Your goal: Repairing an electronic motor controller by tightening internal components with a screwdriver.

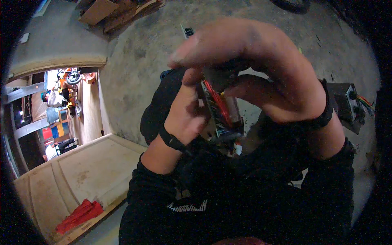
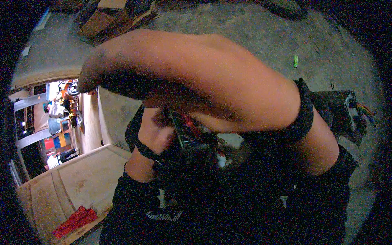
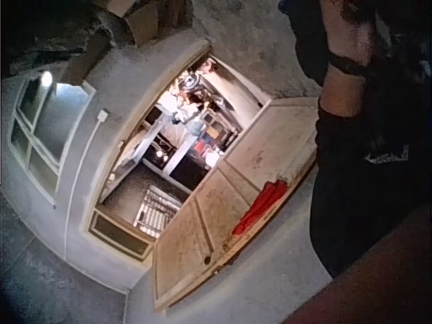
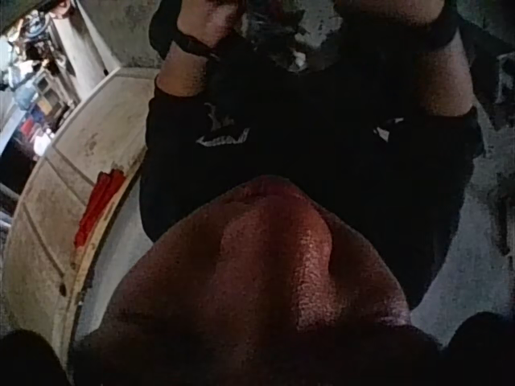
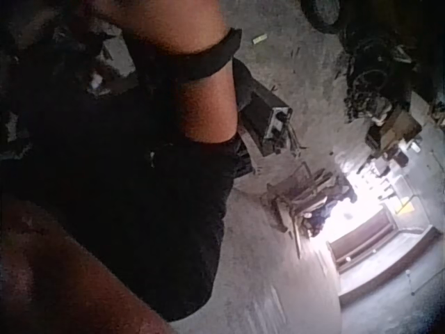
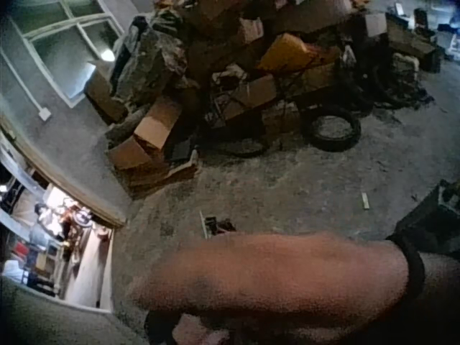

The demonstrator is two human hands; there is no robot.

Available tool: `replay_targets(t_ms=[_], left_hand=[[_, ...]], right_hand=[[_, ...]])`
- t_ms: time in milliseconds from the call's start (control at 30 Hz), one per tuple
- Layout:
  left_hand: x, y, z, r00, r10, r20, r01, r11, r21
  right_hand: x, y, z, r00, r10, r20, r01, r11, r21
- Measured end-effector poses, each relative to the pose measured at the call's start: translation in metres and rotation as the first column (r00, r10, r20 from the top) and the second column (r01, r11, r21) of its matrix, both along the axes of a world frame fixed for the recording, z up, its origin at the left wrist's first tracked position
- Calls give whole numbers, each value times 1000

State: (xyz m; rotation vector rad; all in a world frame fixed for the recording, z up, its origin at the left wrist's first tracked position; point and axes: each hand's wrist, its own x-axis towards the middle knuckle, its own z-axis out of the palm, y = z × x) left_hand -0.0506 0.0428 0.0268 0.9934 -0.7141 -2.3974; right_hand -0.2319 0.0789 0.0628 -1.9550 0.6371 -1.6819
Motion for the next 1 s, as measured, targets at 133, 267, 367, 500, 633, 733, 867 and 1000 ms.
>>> replay_targets(t_ms=[133,267,367,500,633,733,867,1000], left_hand=[[3,-1,-3,999,35,20,-34,999,-29],[6,3,2,990,-135,33,139,976,-169],[2,9,8,983,-82,166,119,966,-229],[2,10,13,992,-3,124,32,972,-234],[0,3,12,996,-31,87,37,997,-63],[-3,0,12,997,-52,61,53,998,-15],[-6,1,11,1000,-5,-2,5,999,-38],[-7,0,9,1000,-13,9,14,1000,-28]], right_hand=[[1,2,4,998,18,53,-19,1000,13],[-1,7,10,999,-42,-33,43,999,29],[2,7,9,990,-108,-88,110,994,19],[7,10,13,951,-252,-180,250,968,-33],[14,17,15,931,-294,-217,308,951,33],[20,21,19,878,-409,-248,432,901,46],[22,30,22,813,-484,-324,524,851,45],[23,35,21,790,-483,-378,549,832,84]])
